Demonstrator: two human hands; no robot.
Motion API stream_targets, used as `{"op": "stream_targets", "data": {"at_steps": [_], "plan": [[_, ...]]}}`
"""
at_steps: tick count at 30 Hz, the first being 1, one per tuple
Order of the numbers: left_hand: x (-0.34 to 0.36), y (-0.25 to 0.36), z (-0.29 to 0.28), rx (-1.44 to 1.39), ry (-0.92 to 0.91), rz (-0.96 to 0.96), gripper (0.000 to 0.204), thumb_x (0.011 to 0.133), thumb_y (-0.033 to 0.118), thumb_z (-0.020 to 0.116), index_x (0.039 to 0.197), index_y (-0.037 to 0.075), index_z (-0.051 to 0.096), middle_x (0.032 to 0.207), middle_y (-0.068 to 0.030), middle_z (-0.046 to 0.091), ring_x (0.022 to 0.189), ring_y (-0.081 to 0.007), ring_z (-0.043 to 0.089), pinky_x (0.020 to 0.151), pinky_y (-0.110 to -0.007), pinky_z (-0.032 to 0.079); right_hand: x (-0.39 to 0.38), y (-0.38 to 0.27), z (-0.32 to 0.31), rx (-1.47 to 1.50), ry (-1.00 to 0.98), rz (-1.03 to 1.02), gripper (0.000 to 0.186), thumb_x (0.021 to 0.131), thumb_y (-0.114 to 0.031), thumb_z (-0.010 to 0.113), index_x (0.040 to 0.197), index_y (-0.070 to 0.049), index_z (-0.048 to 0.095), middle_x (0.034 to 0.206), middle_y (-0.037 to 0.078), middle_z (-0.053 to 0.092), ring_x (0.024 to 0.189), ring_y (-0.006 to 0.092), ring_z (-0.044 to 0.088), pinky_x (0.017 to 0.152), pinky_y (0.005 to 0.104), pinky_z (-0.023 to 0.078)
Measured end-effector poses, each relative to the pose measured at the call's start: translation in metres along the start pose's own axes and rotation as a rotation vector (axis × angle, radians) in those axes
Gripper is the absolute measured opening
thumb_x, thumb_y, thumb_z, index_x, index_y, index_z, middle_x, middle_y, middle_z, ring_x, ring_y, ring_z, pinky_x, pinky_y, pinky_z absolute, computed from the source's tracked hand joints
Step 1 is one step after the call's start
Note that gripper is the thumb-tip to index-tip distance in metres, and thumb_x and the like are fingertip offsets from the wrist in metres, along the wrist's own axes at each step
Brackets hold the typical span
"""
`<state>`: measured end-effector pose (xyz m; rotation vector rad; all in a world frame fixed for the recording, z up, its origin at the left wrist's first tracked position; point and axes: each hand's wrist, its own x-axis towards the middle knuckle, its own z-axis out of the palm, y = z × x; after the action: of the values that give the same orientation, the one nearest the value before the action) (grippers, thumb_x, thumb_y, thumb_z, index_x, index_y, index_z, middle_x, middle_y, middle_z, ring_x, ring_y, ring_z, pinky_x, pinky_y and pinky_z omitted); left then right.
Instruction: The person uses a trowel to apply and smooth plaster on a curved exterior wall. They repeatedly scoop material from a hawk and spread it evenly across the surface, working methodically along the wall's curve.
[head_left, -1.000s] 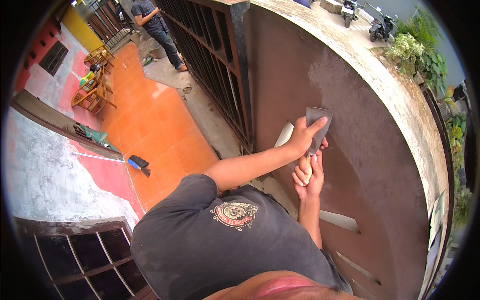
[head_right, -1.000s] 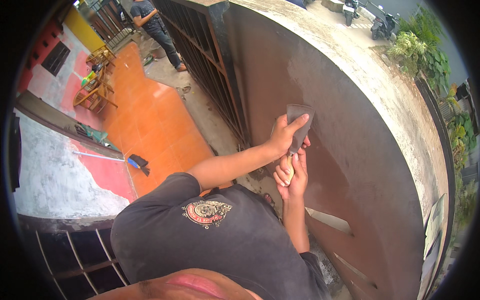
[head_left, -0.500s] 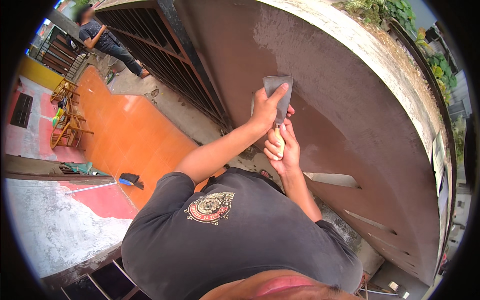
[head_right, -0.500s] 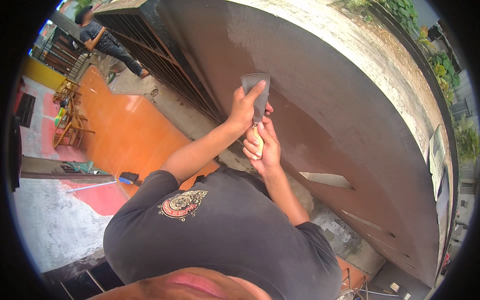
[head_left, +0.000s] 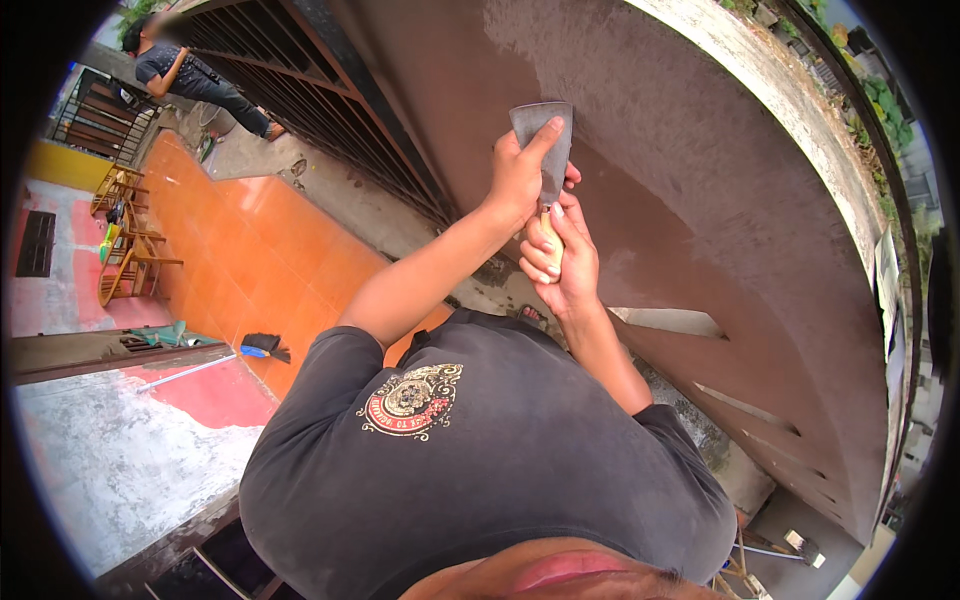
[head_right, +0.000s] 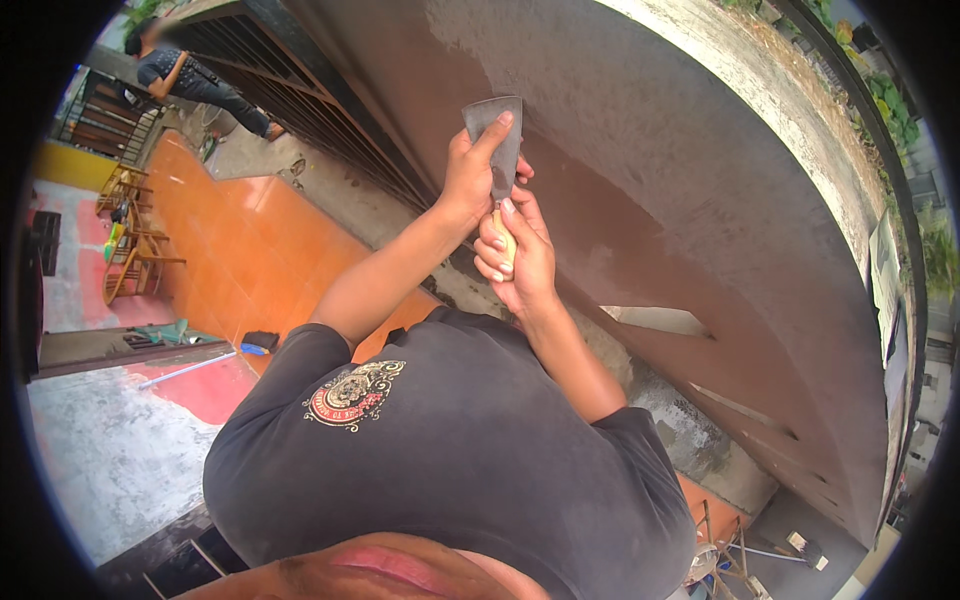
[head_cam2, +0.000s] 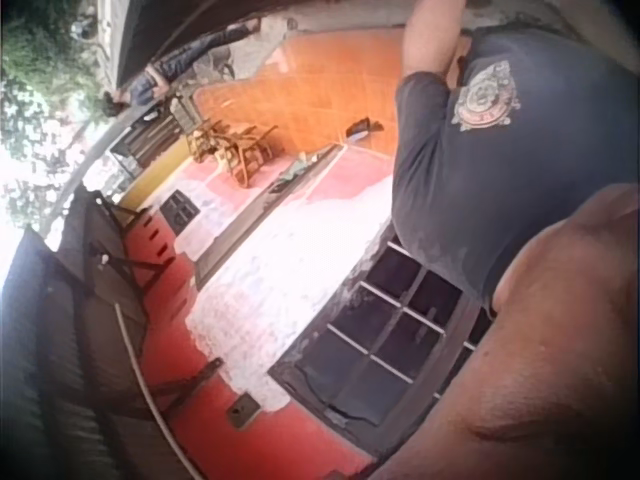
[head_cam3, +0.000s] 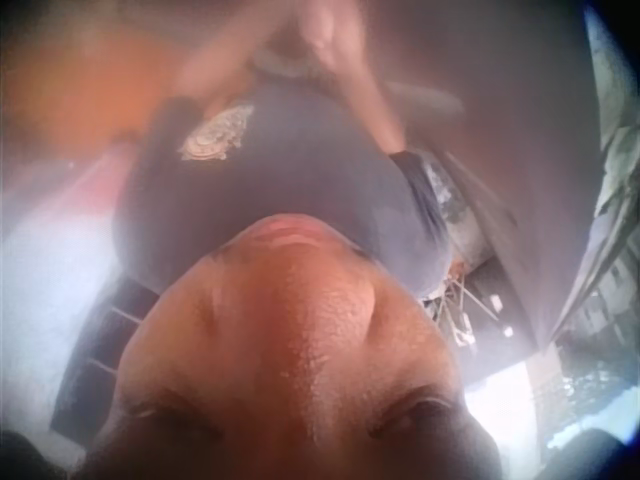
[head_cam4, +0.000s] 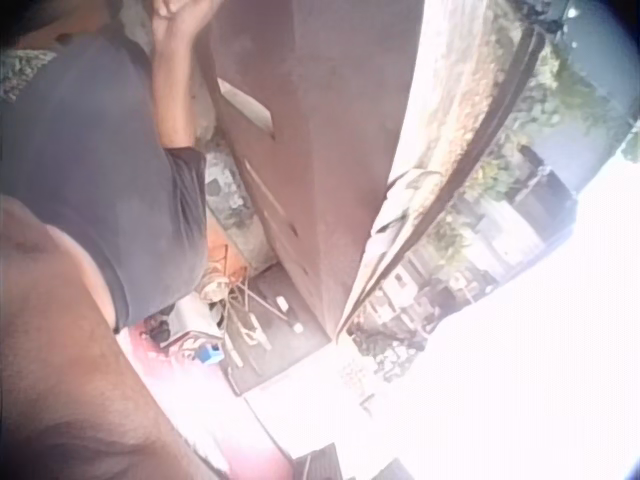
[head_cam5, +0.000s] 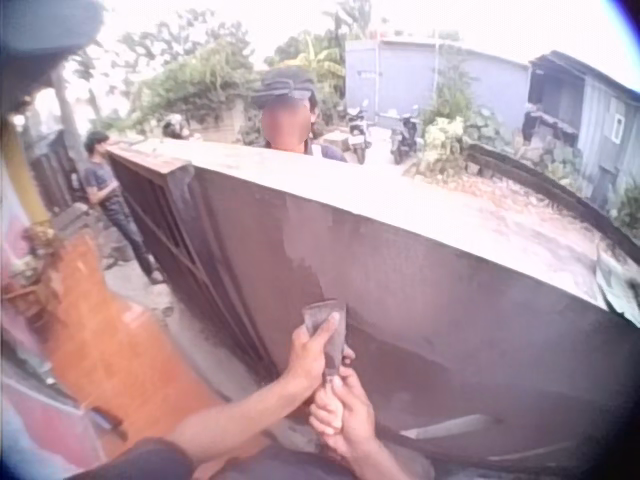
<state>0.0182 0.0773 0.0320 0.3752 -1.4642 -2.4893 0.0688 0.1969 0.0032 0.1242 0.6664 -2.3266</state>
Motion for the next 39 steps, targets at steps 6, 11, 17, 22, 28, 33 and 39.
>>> {"op": "stream_targets", "data": {"at_steps": [6, 11, 17, 22, 28, 33, 39], "plan": [[0.007, 0.001, 0.000, -0.062, -0.005, 0.056, 0.047, 0.095, 0.046, 0.074, 0.099, 0.002, 0.059, 0.070, -0.0115, 0.063, 0.059, -0.0216, 0.067, 0.055, -0.035, 0.055, 0.006, -0.003, -0.003, -0.031, -0.165, -0.076, 0.020, 0.111, -0.022, 0.047, 0.131, -0.020, 0.049, 0.070, 0.003, 0.045, 0.043, 0.0065, 0.034, 0.038, 0.0207, 0.030], [0.011, -0.005, -0.004, -0.066, 0.025, -0.041, 0.039, 0.099, 0.038, 0.071, 0.095, 0.002, 0.058, 0.070, -0.0124, 0.064, 0.058, -0.0225, 0.067, 0.050, -0.036, 0.055, 0.008, -0.005, -0.002, -0.109, -0.038, -0.037, 0.021, 0.111, -0.022, 0.046, 0.132, -0.019, 0.048, 0.070, 0.003, 0.046, 0.043, 0.0072, 0.035, 0.038, 0.0216, 0.031], [0.016, -0.002, -0.015, -0.201, -0.175, 0.034, 0.038, 0.101, 0.040, 0.068, 0.099, 0.003, 0.060, 0.077, -0.0149, 0.069, 0.071, -0.0242, 0.072, 0.065, -0.037, 0.059, 0.008, -0.019, -0.008, -0.151, -0.256, -0.036, 0.022, 0.111, -0.020, 0.046, 0.133, -0.017, 0.047, 0.071, 0.005, 0.047, 0.043, 0.0075, 0.035, 0.038, 0.0214, 0.032], [-0.014, -0.027, -0.050, -0.148, -0.384, -0.014, 0.041, 0.109, 0.040, 0.054, 0.107, 0.000, 0.062, 0.099, -0.0215, 0.074, 0.093, -0.0276, 0.075, 0.078, -0.038, 0.061, -0.046, -0.045, -0.042, -0.346, -0.222, -0.103, 0.027, 0.109, -0.017, 0.048, 0.136, -0.015, 0.049, 0.070, 0.007, 0.049, 0.043, 0.0086, 0.039, 0.038, 0.0223, 0.034], [-0.023, -0.046, -0.093, -0.017, -0.191, 0.133, 0.034, 0.110, 0.027, 0.049, 0.099, 0.000, 0.065, 0.093, -0.0160, 0.073, 0.080, -0.0209, 0.072, 0.078, -0.035, 0.060, -0.072, -0.086, -0.047, -0.512, -0.001, -0.203, 0.031, 0.107, -0.014, 0.050, 0.138, -0.010, 0.050, 0.070, 0.007, 0.052, 0.041, 0.0069, 0.037, 0.035, 0.0210, 0.028], [-0.036, -0.050, -0.097, -0.043, -0.184, 0.166, 0.031, 0.111, 0.023, 0.049, 0.098, 0.000, 0.064, 0.086, -0.0135, 0.073, 0.076, -0.0181, 0.071, 0.073, -0.032, 0.060, 0.005, -0.050, -0.004, -0.577, -0.049, -0.194, 0.030, 0.108, -0.013, 0.052, 0.137, -0.006, 0.050, 0.073, 0.005, 0.056, 0.045, 0.0070, 0.041, 0.042, 0.0217, 0.032], [-0.065, -0.033, -0.139, -0.044, -0.189, 0.233, 0.031, 0.110, 0.023, 0.051, 0.096, -0.001, 0.065, 0.084, -0.0134, 0.072, 0.076, -0.0199, 0.072, 0.075, -0.034, 0.061, -0.030, -0.058, -0.006, -0.820, -0.031, -0.092, 0.023, 0.109, -0.017, 0.048, 0.129, -0.006, 0.051, 0.073, 0.010, 0.064, 0.045, 0.0101, 0.046, 0.042, 0.0238, 0.035]]}}
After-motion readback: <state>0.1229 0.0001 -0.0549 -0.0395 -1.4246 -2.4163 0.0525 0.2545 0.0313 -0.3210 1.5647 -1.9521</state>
